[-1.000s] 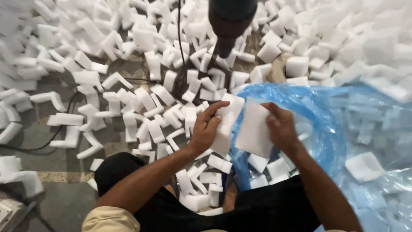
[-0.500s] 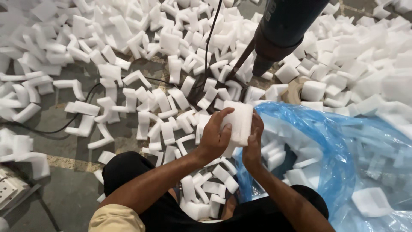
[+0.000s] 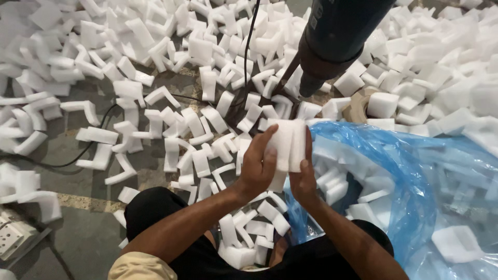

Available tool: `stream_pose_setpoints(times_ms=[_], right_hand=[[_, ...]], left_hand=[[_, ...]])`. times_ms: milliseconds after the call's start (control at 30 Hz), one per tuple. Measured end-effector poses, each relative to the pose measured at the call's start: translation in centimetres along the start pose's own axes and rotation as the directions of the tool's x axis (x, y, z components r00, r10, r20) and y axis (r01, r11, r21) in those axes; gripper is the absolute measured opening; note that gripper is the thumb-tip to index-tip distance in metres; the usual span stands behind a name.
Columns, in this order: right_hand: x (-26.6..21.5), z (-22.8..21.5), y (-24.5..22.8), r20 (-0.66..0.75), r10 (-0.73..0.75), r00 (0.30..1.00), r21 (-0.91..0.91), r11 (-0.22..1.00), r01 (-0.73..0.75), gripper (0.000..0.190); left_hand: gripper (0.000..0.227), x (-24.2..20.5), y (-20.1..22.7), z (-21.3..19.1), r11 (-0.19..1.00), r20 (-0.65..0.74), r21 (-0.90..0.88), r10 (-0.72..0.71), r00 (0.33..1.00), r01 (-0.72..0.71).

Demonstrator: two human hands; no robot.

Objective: The person sits on the floor and repeatedly picks up white foam pieces, places them under a vertical cutting tool, and cuts them into smaller shapes. The cut pieces are then placed into a blue plastic bag. Another person is briefly visible nearby.

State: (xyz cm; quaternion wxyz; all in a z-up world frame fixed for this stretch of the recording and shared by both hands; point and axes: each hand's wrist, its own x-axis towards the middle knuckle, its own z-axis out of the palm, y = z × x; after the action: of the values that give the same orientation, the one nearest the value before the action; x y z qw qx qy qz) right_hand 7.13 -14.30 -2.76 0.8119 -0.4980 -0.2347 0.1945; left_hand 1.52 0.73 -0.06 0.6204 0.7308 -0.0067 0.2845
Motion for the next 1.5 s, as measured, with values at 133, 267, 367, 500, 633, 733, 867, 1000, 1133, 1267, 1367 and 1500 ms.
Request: stream_pose_setpoints(times_ms=[133,267,367,500,633,733,867,1000,1133,1267,1367,1500], right_hand=[[1.5,-0.8,0.0,0.032,0.011,0.999,0.188,0.982,-0.017,0.075],[4.2,-3.7,1.0,-0.011,-0.099,0.995,-0.224,0.97,0.094,0.059],[7.7,-5.9,2.0,-0.051,-0.239,0.97,-0.783,0.612,0.11,0.052],[12.5,-5.5,1.6,-0.244,0.002,0.97,-0.017,1.0,-0.007,0.054],[10.5,-3.2,0.1,-0.076,-0.103,0.992,-0.199,0.976,0.086,0.061],[6.4,-1.9,-0.4,0.147,-0.205,0.968,-0.535,0.807,0.252,0.07],[2.9,-1.5,-1.5,0.277,-0.145,0.95,-0.672,0.678,0.299,0.093],[2.7,-2.9,-3.7,0.518,-0.175,0.837,-0.76,0.356,0.544,0.119],[2.0,-3.3,-4.6,0.401,-0.145,0.904,-0.825,0.372,0.425,0.114],[1.6,-3.0,-4.5,0.262,-0.099,0.96,-0.826,0.491,0.276,0.089],[1.1,-2.8,-3.5,0.216,-0.015,0.976,-0.757,0.629,0.177,0.087],[1.4,-4.0,-2.0,0.133,0.097,0.986,-0.558,0.83,-0.007,0.091]], left_hand=[[0.047,1.9,-1.0,0.9,0.984,-0.056,-0.17,-0.061,0.997,0.05],[0.045,5.8,-1.6,1.6,0.963,-0.073,-0.256,-0.107,0.992,0.085],[0.047,9.2,-2.1,1.8,0.955,-0.074,-0.276,-0.137,0.988,0.112],[0.045,12.2,-2.6,2.2,0.958,-0.111,-0.286,-0.008,0.994,-0.024],[0.044,10.0,-1.1,1.3,1.0,-0.095,-0.016,-0.002,0.995,0.0],[0.046,6.5,0.6,0.5,0.974,-0.051,0.207,0.105,0.993,-0.093],[0.051,3.4,1.4,-1.1,0.947,0.106,0.3,0.086,0.991,-0.115],[0.051,1.5,0.9,-2.1,0.989,0.14,0.07,0.121,0.983,-0.132],[0.073,0.6,0.7,-2.6,0.983,0.215,-0.18,0.064,0.975,-0.025],[0.08,0.3,0.0,-1.9,0.998,0.212,-0.05,0.042,0.976,-0.032],[0.071,0.6,-0.8,-1.2,0.995,0.147,-0.096,-0.016,0.989,0.03],[0.065,2.4,-1.4,-0.8,0.988,0.085,-0.111,-0.098,0.992,0.107]])
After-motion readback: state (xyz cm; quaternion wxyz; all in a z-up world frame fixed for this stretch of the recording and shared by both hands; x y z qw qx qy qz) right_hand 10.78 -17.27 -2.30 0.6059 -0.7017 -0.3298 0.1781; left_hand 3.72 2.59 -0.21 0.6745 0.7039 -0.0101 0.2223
